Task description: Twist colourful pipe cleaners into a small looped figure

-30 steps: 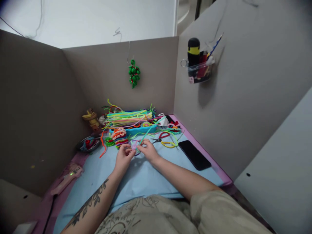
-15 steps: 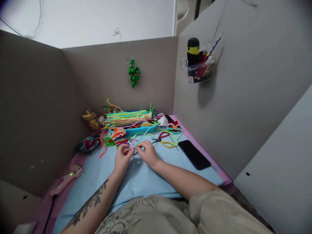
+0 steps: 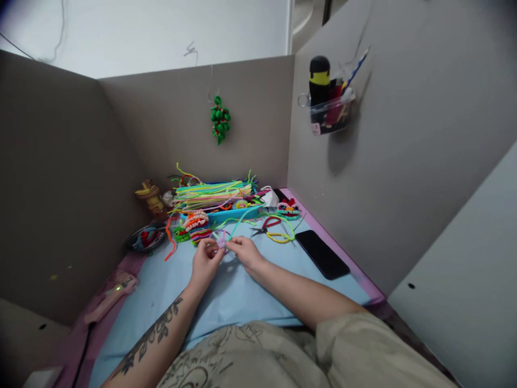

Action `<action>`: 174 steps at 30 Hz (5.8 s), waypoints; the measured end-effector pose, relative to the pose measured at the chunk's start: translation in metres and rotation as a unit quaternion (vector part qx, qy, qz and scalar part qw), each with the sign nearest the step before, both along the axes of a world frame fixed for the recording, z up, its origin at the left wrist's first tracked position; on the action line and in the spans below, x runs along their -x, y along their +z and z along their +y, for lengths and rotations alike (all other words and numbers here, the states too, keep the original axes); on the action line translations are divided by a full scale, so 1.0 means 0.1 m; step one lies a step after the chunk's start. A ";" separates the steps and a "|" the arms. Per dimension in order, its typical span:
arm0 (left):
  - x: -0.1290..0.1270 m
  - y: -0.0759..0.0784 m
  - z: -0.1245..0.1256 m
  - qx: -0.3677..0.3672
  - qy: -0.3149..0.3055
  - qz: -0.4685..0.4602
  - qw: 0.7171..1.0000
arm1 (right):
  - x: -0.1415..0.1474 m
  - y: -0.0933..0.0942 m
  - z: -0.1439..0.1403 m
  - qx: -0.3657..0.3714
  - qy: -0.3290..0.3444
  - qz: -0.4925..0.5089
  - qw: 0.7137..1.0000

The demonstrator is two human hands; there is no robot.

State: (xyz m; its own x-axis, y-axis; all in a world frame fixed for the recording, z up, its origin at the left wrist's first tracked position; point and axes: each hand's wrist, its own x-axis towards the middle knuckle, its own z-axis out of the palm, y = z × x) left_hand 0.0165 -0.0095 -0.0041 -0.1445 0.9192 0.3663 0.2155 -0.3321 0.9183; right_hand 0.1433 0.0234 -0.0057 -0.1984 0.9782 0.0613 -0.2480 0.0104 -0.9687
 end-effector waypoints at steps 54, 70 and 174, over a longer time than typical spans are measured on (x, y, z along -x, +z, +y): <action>-0.01 0.11 -0.02 0.156 -0.045 -0.193 0.968 | -0.11 -0.06 -0.07 -0.409 -0.126 -0.267 0.863; -0.01 0.09 0.00 0.094 -0.021 -0.188 0.977 | -0.04 0.01 -0.14 -0.458 -0.164 -0.325 0.811; 0.03 -0.02 0.06 0.045 -0.018 -0.050 0.998 | 0.00 -0.08 0.07 -0.198 -0.138 -0.215 0.946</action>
